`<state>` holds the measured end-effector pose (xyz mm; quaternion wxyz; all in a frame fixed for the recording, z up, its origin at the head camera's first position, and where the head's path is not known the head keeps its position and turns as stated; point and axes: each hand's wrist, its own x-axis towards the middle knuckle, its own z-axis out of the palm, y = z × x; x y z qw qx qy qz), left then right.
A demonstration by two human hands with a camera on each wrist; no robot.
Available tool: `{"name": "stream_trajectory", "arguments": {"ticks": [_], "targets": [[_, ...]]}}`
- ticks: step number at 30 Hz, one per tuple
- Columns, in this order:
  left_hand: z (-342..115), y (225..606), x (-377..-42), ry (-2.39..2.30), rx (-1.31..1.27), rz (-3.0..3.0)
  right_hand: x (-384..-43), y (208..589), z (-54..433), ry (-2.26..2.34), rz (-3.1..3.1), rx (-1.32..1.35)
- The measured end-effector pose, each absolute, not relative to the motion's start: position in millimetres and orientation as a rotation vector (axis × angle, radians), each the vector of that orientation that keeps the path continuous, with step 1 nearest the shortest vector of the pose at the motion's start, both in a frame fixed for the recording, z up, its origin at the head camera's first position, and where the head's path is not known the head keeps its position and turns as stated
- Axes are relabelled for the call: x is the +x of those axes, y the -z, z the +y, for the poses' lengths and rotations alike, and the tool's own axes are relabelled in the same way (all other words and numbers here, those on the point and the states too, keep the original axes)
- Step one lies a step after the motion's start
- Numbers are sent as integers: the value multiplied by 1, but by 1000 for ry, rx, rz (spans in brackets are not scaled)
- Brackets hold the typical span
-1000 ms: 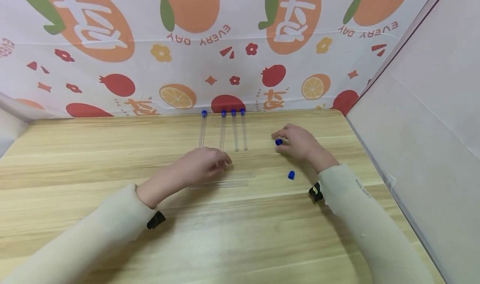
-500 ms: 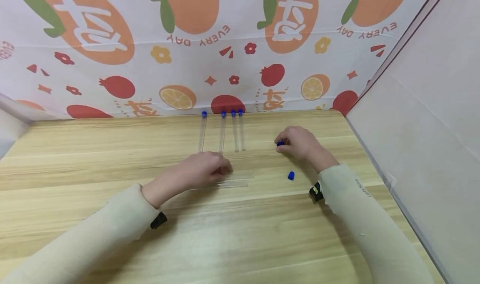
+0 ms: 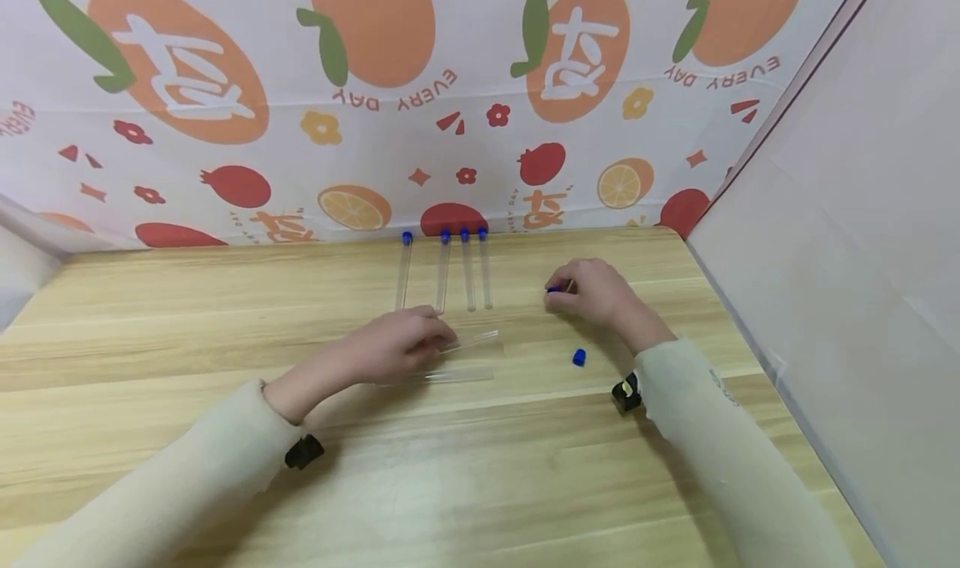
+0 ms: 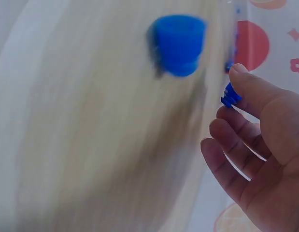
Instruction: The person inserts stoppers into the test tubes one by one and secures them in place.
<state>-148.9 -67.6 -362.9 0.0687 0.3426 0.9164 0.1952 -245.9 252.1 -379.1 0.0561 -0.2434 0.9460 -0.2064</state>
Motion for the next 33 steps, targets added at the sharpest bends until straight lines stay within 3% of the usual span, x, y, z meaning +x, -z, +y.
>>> {"name": "stream_trajectory", "arguments": {"ticks": [10,17,23,33], "targets": [[-84,356,-146,-1217,929,2455,-232,371,236,1099,2831,-727],[-84,353,-145,-1599,672,2101,-222,366,216,1665,2587,-569],[-86,353,-139,-1766,485,1934,-216,360,198,1988,2369,-584],[-93,357,-143,-1839,363,1740,-196,355,180,2127,2133,-597]]}}
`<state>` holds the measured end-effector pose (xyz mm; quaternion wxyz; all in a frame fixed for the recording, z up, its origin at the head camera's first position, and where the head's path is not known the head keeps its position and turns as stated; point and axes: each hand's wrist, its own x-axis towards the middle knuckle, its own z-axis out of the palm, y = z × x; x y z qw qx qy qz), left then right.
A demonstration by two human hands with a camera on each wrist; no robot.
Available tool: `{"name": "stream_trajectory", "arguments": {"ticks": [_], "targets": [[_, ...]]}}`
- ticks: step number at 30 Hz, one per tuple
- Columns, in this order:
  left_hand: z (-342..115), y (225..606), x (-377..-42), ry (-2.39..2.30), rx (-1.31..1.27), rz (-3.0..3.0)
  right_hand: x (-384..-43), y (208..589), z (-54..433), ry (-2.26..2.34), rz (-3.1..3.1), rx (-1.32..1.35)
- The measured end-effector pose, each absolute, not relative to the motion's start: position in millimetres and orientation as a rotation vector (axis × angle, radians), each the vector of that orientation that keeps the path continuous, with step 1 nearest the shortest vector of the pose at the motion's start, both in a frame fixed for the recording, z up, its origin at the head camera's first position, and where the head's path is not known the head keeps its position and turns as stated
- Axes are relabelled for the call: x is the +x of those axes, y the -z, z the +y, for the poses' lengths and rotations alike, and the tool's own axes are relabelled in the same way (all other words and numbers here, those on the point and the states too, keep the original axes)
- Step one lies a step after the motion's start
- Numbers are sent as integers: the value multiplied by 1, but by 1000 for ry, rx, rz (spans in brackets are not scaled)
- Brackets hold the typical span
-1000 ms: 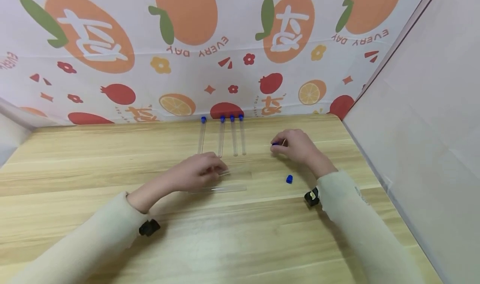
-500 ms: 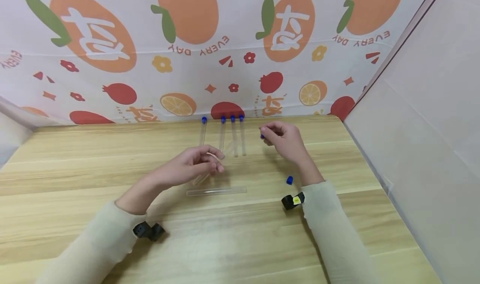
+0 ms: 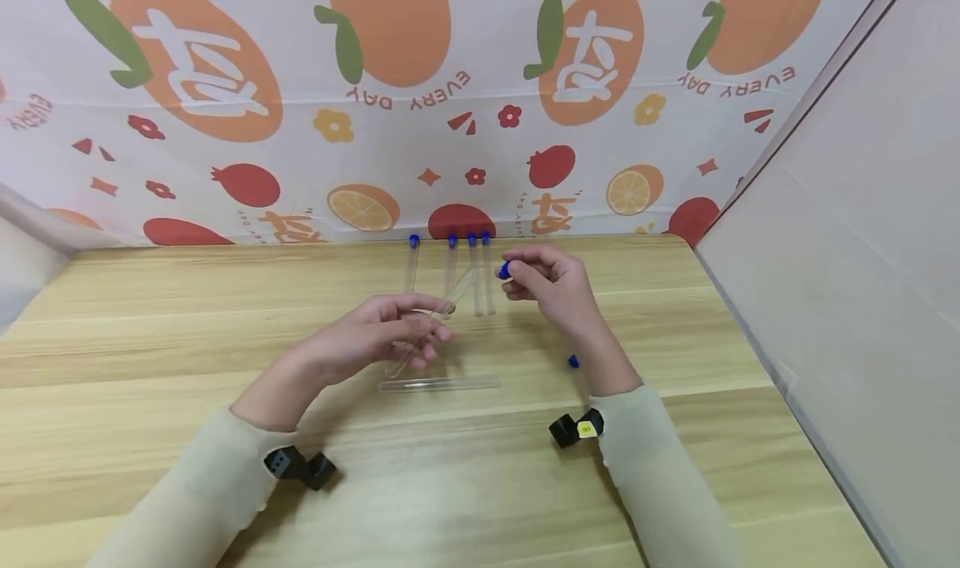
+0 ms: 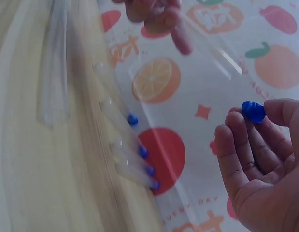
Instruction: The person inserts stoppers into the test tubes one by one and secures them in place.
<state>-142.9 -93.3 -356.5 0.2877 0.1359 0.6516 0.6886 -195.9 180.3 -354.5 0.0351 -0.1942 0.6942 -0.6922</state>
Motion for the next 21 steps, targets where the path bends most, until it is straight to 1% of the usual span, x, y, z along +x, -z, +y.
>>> {"name": "stream_trajectory", "arguments": {"ticks": [7,21], "targets": [[-89,354,-143,-1822,346,1712,-191,348,170,2154,2090,-633],[-82,356,-147,-1803,337,1693,-192,349,166,2118,2113,-615]]}}
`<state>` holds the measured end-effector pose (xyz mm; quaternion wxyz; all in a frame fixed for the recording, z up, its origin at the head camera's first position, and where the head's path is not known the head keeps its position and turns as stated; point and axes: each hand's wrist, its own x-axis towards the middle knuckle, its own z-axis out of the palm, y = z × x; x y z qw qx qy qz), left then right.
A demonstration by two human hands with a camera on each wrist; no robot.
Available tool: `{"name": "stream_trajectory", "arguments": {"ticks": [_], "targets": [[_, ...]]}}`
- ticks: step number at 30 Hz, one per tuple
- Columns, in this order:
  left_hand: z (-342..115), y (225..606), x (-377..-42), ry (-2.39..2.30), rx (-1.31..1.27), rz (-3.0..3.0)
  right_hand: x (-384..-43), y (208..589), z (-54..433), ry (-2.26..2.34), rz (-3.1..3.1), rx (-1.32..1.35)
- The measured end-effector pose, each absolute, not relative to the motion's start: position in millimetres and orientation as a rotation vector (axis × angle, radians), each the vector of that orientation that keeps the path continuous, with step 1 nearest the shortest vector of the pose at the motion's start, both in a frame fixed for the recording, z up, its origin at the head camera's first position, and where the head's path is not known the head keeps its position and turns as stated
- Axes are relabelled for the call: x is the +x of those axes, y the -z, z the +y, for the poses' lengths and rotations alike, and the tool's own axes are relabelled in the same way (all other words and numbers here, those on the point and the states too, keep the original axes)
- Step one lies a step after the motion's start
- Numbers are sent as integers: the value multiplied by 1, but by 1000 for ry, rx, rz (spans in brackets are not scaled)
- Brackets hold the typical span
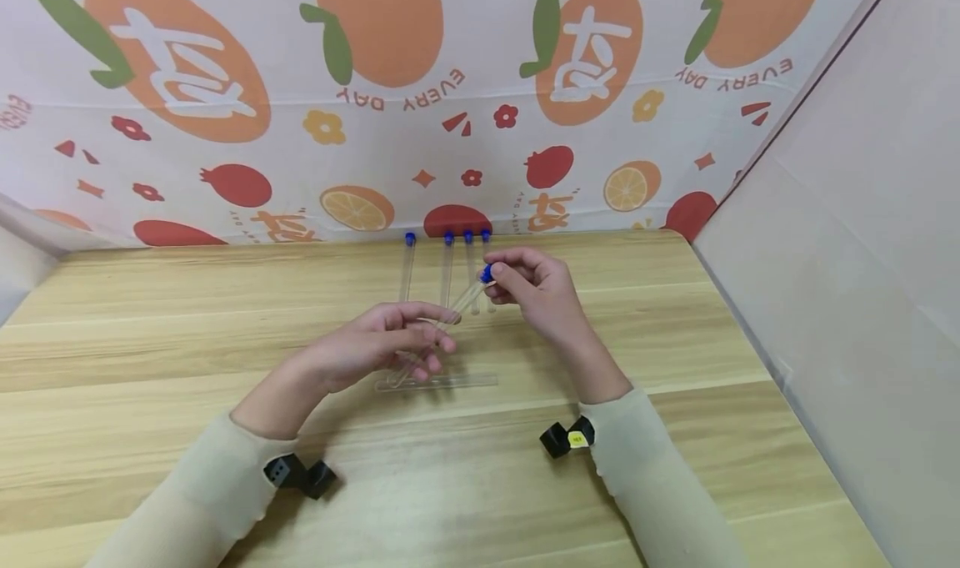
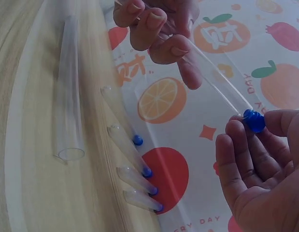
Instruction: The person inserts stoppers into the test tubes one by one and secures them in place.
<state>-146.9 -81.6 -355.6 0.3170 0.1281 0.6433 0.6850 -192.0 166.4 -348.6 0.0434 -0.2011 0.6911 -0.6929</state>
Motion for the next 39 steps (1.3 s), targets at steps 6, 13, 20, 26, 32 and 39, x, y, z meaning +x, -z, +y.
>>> {"name": "stream_trajectory", "arguments": {"ticks": [6,13,20,26,32,39], "targets": [[-79,356,-145,-1812,359,1704,-191,353,167,2120,2111,-620],[-74,359,-140,-1863,350,1723,-187,356,167,2149,2077,-599],[-65,362,-132,-1928,334,1736,-181,358,163,2250,1988,-525],[-61,365,-129,-1931,352,1763,-179,358,163,2280,2021,-518],[-63,365,-132,-1856,452,1827,-180,357,161,2310,2024,-539],[-62,360,-133,-1858,459,1864,-184,355,157,2325,2005,-521]]}}
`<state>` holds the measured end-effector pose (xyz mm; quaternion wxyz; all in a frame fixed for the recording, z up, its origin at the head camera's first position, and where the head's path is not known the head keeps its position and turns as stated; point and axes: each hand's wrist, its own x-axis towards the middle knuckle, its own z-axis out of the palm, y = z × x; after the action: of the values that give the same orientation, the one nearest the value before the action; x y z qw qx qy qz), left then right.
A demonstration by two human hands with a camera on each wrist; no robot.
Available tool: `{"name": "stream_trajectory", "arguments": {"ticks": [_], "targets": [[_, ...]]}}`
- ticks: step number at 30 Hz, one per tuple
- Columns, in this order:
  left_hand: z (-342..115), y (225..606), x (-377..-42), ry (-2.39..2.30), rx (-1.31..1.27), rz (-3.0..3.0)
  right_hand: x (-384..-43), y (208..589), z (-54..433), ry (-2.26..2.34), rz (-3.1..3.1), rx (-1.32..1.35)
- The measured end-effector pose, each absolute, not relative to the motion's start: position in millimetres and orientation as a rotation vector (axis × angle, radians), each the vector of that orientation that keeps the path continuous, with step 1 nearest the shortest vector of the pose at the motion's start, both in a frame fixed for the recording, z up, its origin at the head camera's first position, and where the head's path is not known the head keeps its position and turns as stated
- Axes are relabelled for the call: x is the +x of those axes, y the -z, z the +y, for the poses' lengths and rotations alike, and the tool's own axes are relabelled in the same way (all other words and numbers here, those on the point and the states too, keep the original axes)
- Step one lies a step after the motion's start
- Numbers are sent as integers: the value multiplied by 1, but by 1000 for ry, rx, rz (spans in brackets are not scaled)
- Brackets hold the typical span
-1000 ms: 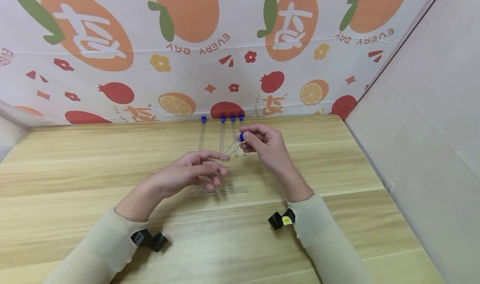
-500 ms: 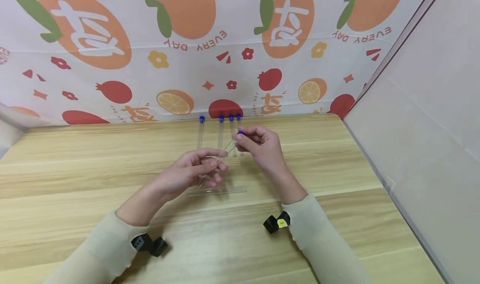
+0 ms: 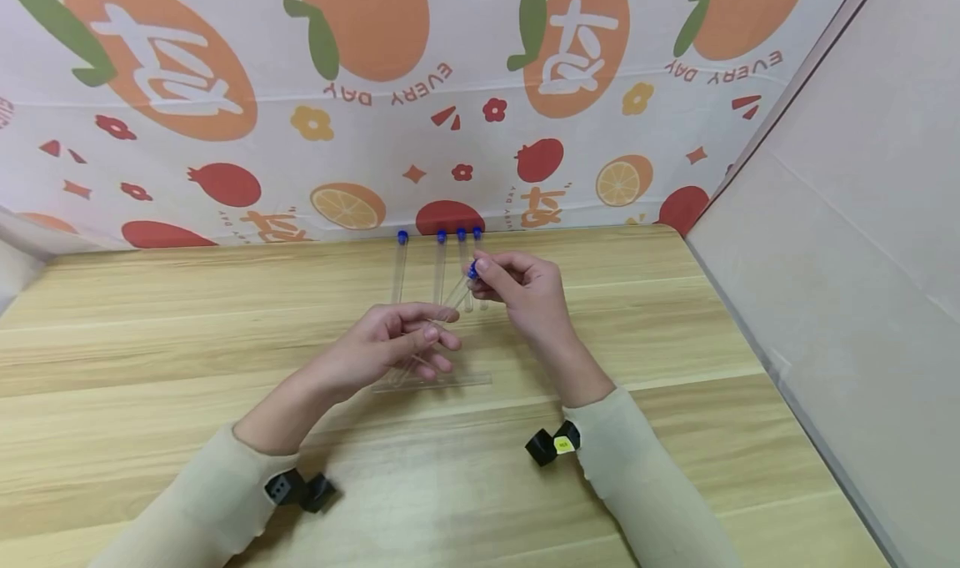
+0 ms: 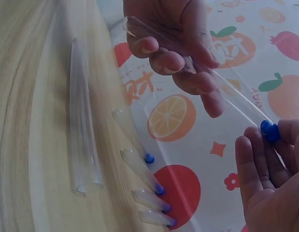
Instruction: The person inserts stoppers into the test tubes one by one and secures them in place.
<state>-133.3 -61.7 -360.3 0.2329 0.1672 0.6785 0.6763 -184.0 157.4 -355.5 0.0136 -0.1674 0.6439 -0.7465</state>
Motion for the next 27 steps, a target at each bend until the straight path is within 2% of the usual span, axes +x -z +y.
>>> {"name": "stream_trajectory", "arguments": {"ticks": [27], "targets": [[-47,361,-120,-1985,302,2005,-169,368,137,2584,1866,-389]]}}
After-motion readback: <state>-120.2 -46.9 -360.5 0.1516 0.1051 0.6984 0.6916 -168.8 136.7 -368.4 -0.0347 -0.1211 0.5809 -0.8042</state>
